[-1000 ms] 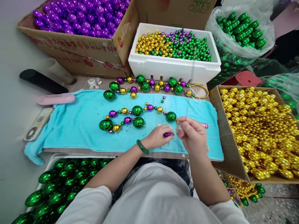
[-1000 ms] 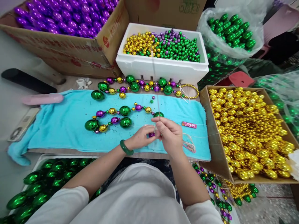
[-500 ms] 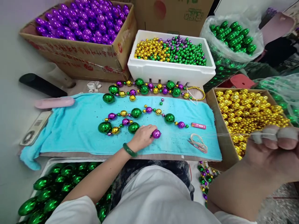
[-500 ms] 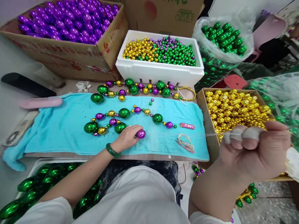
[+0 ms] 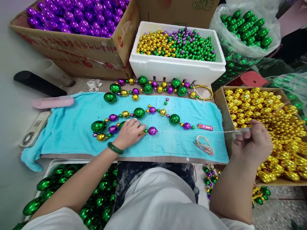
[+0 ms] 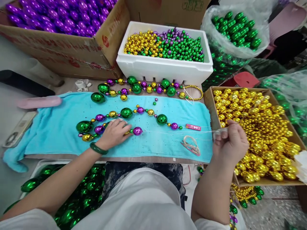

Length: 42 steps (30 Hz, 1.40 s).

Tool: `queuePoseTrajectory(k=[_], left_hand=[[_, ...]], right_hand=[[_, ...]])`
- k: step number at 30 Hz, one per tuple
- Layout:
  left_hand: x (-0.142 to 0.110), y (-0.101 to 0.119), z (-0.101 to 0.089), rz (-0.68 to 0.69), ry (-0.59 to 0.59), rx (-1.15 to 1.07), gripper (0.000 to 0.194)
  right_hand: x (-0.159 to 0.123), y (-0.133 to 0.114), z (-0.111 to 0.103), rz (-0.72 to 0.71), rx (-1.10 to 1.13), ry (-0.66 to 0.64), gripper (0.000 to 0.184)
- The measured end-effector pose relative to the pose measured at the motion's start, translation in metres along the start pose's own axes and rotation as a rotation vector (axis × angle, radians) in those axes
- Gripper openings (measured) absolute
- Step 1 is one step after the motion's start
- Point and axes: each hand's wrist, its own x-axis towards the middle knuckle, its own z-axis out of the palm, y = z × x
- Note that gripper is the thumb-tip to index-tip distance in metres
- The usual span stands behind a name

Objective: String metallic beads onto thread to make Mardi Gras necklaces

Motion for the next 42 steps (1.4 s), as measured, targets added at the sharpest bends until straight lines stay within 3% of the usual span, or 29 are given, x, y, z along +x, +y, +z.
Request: queuePoseTrajectory(k=[3,5,9,11,15,19,22,24,26,28,30,32,42], left_hand=[[0.001,-0.006,-0.003,0.058,0.045,-0.05,0.046],[0.009,-0.011,-0.009,0.075,0.063,-0.093,0.048],[0.054,-0.026,-0.018,-0.138,0.102,-0.143,0.039],[0.087,-0.035,-0.019,-0.273,0.032,-0.171,0.038],[0.145,-0.044,-0.013,-0.46,-0.288,-0.253,0.028],[0.169,-0.042,-0.008,-0.53,-0.345,-0.322,0.018],[0.166,-0.037,-0.01,-0.554,-0.284,-0.316,0.016],[0.155,-0.03,-0.015,-0.632,-0.092,-0.439,0.02],[0.14,-0.019,-0.022,-0.725,0.162,-0.845,0.023],[0.122,-0.007,-0.029,-0.77,0.31,-1.438,0.024],[0.106,0.004,-0.037,-0.766,0.299,-1.904,0.024],[0.094,0.012,-0.042,-0.765,0.277,-2.14,0.022],[0.078,0.012,-0.051,-0.74,0.329,-2.287,0.017]], right_hand=[[-0.004,0.01,0.004,0.092,-0.073,-0.117,0.023],[-0.008,0.014,0.008,0.157,-0.083,-0.215,0.027],[-0.022,0.014,0.018,0.203,-0.12,-0.334,0.018],[-0.031,0.015,0.024,0.224,-0.142,-0.389,0.013],[-0.045,0.023,0.034,0.258,-0.193,-0.491,0.015],[-0.054,0.036,0.04,0.246,-0.263,-0.545,0.022],[-0.058,0.047,0.043,0.251,-0.299,-0.545,0.027],[-0.061,0.054,0.045,0.269,-0.313,-0.553,0.028],[-0.066,0.06,0.047,0.283,-0.321,-0.572,0.027],[-0.073,0.066,0.05,0.293,-0.331,-0.598,0.026],[-0.08,0.069,0.053,0.292,-0.35,-0.624,0.025],[-0.087,0.071,0.056,0.275,-0.379,-0.651,0.024],[-0.099,0.069,0.064,0.186,-0.443,-0.704,0.024]])
